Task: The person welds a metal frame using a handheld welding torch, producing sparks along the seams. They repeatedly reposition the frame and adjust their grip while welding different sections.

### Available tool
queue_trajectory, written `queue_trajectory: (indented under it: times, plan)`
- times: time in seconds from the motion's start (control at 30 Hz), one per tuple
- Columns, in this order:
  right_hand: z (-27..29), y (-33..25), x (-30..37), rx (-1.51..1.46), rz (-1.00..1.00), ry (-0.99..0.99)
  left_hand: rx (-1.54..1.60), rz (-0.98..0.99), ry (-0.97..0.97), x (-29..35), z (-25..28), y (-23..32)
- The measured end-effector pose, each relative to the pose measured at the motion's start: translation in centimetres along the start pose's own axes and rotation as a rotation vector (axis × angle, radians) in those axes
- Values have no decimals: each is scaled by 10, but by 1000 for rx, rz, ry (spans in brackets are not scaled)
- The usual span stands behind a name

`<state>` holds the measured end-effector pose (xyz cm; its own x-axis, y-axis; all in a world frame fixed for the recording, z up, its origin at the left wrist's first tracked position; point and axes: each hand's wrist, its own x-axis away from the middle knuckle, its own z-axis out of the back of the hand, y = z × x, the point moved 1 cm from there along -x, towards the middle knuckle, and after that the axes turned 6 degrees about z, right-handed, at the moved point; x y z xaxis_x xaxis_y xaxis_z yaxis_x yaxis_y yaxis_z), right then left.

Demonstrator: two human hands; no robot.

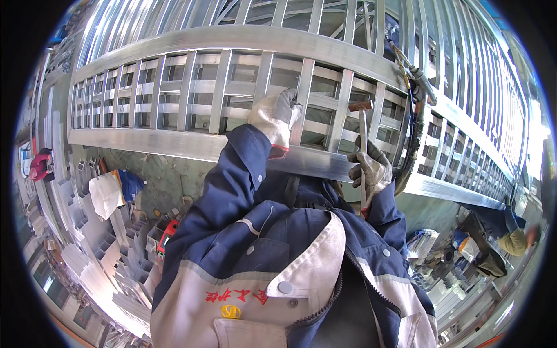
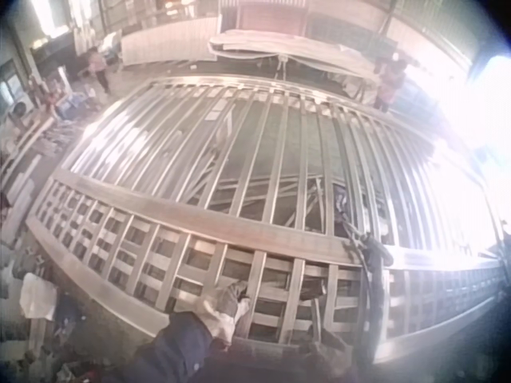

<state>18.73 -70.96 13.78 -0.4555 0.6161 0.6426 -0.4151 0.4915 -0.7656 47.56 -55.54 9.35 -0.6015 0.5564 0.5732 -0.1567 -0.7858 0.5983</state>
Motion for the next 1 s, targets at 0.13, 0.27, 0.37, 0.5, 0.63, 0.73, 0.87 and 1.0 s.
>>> queue_trajectory:
  times: [0.13, 0.27, 0.37, 0.5, 0.63, 0.73, 0.87, 1.0]
  plan:
    - [-2, -9, -6, 0, 76, 145, 29, -43, 0, -3, -4, -2]
    - [2, -17, -39, 145, 359, 88, 104, -75, -6, -4, -8, -8]
    - [6, -16, -69, 608, 819, 287, 147, -79, -17, -4, -8, -10]
    - [9, -13, -99, 693, 794, 353, 44, -27, -18, -5, -8, -10]
    - [16, -19, -101, 948, 677, 326, 138, -30, 0, -7, -11, -9]
    - [50, -37, -110, 909, 956, 447, 45, -63, 6, -8, -11, -12]
    - [132, -48, -162, 763, 864, 675, 59, -84, 38, -10, -11, -14]
    - [189, -39, -245, 451, 578, 382, -32, -41, 5, -11, -10, -12]
